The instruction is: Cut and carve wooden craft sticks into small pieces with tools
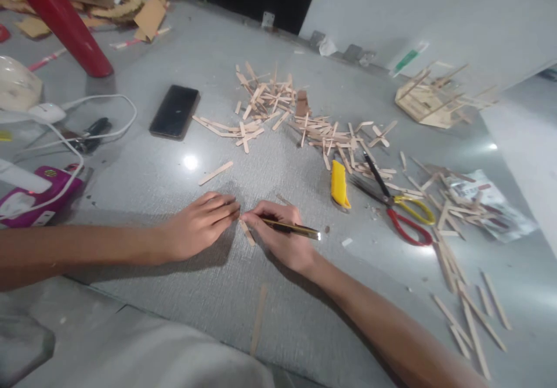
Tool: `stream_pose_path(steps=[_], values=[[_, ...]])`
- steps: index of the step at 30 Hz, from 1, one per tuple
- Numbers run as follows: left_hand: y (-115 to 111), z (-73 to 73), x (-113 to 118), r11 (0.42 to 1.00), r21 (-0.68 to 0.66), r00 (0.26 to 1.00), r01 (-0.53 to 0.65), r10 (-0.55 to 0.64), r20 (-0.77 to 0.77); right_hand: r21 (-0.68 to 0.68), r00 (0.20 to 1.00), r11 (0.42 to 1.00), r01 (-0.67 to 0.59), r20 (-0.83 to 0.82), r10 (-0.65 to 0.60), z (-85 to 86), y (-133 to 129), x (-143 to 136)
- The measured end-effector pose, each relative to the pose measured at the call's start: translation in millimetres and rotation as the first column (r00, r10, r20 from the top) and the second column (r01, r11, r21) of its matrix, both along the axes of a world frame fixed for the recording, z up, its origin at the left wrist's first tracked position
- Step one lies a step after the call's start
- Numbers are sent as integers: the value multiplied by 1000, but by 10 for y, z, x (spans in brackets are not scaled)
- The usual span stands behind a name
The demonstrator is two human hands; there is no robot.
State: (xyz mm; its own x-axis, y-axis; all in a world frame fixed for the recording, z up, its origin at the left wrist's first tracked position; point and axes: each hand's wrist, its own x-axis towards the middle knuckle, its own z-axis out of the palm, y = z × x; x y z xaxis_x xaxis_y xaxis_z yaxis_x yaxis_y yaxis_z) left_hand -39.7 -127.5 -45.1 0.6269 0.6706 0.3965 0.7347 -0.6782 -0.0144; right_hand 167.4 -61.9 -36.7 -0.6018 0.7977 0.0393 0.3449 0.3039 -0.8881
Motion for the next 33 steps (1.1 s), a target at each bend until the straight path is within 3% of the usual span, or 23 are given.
stream_pose_path(steps=[4, 8, 12, 14, 18, 25, 29, 33], values=[[-4, 13, 9, 994, -103, 1000, -27, 27, 7, -86, 998, 996, 38, -37, -41, 18, 26, -7], [18, 17, 13, 992, -122, 999, -43, 44, 10, -118, 999, 992, 38, -6, -39, 73, 99, 12], [29, 20, 3, 994, -100, 999, -47, 47, -4, 37, 996, 996, 82, -26, -82, 114, 201, 34], [26, 13, -3, 994, -97, 999, -43, 43, -4, 53, 978, 986, 158, -145, -149, 149, 250, 36], [22, -30, -10, 994, -109, 999, -29, 33, 34, -187, 826, 942, 279, -454, -334, 257, 342, 46], [48, -87, 0, 986, -165, 1000, -10, 10, -6, -455, 740, 869, 196, -513, -435, 317, 392, 48], [54, -85, 5, 972, -233, 999, -29, 19, -46, -496, 755, 852, 170, -489, -436, 341, 348, -53], [68, -51, 17, 943, -333, 997, -26, -2, -83, -521, 739, 852, 44, -557, -379, 357, 291, -106]])
